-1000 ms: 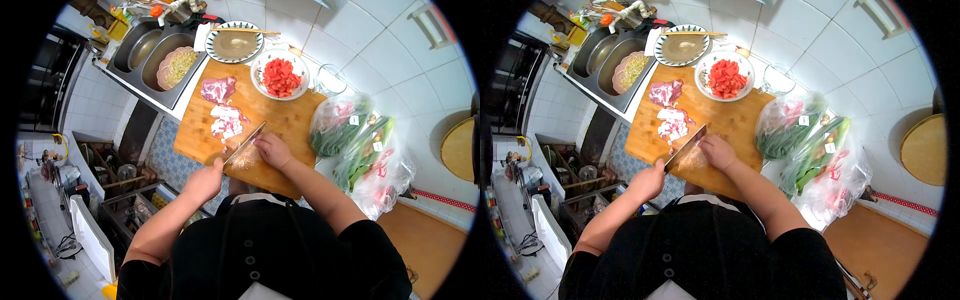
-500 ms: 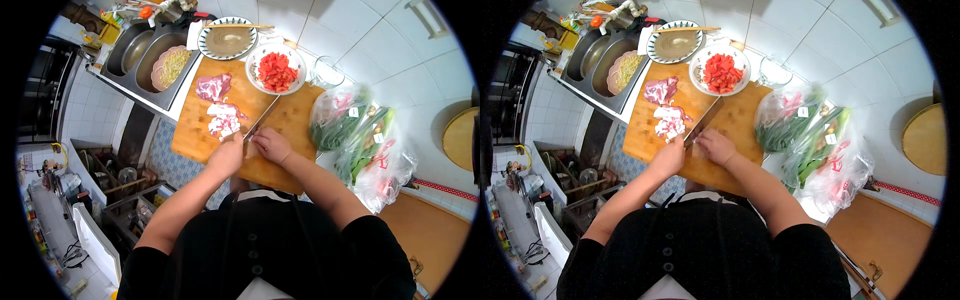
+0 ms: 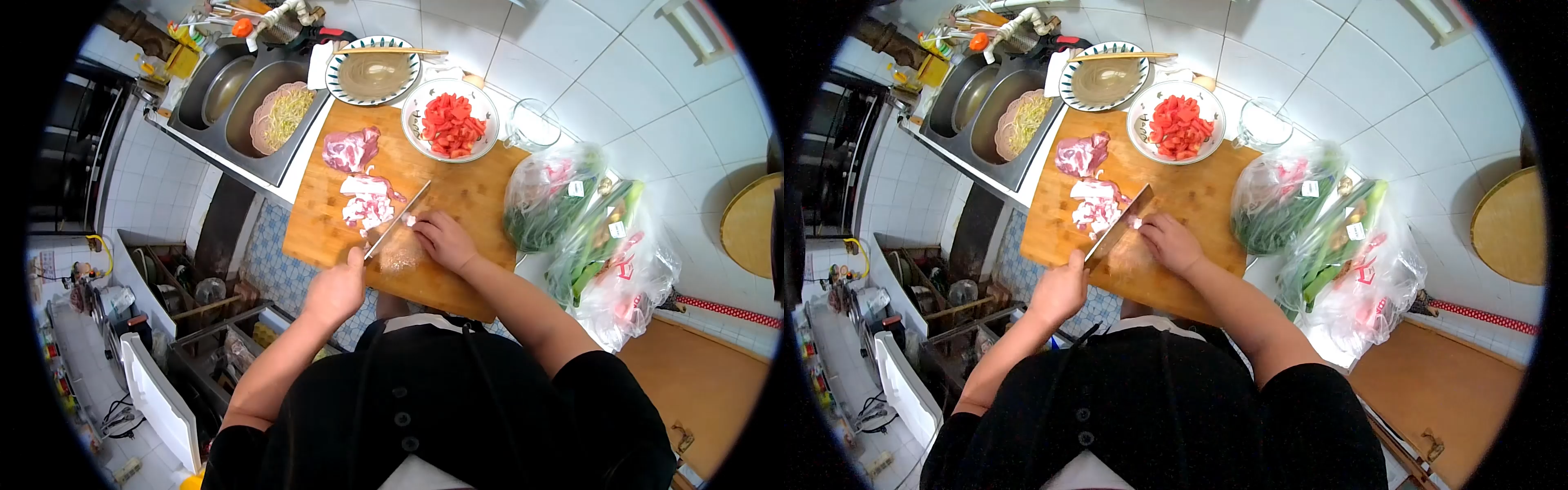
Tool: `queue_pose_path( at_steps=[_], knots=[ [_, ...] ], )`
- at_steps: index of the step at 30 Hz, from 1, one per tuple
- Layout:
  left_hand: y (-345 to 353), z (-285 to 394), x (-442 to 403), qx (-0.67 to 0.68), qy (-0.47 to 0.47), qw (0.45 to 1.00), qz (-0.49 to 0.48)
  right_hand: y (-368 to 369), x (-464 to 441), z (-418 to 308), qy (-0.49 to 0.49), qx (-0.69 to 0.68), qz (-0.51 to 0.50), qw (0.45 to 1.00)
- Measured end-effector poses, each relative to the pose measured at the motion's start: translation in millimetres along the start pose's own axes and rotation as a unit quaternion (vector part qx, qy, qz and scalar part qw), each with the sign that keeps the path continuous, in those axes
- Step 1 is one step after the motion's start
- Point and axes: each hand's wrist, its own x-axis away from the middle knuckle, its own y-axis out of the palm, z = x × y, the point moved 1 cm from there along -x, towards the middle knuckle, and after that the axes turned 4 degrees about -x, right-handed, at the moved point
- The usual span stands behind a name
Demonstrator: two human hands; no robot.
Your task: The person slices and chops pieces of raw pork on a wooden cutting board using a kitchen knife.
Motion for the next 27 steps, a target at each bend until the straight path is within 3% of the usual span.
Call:
queue_pose_path(
  at_steps=[9,12,15,25,27],
  knots=[
    [-6.2,10.5,1.1,0.026,-0.004,0.998,-0.053,1.7,-4.6,-0.2,0.014,0.005,0.013,1.000],
    [24.0,14.6,-38.7,0.069,0.038,0.997,0.018,5.6,-0.1,0.2,0.009,0.013,-0.007,1.000],
    [17.3,26.8,-60.8,0.068,0.050,0.996,0.023,1.0,-3.7,0.2,0.010,0.017,-0.018,1.000],
    [14.8,0.6,-2.6,0.052,-0.042,0.997,-0.033,-3.0,-10.3,-3.1,0.013,0.009,0.021,1.000],
    [30.7,-22.1,10.5,-0.019,-0.011,1.000,0.013,-2.6,-9.1,-2.2,0.025,0.019,0.036,0.999]
  ],
)
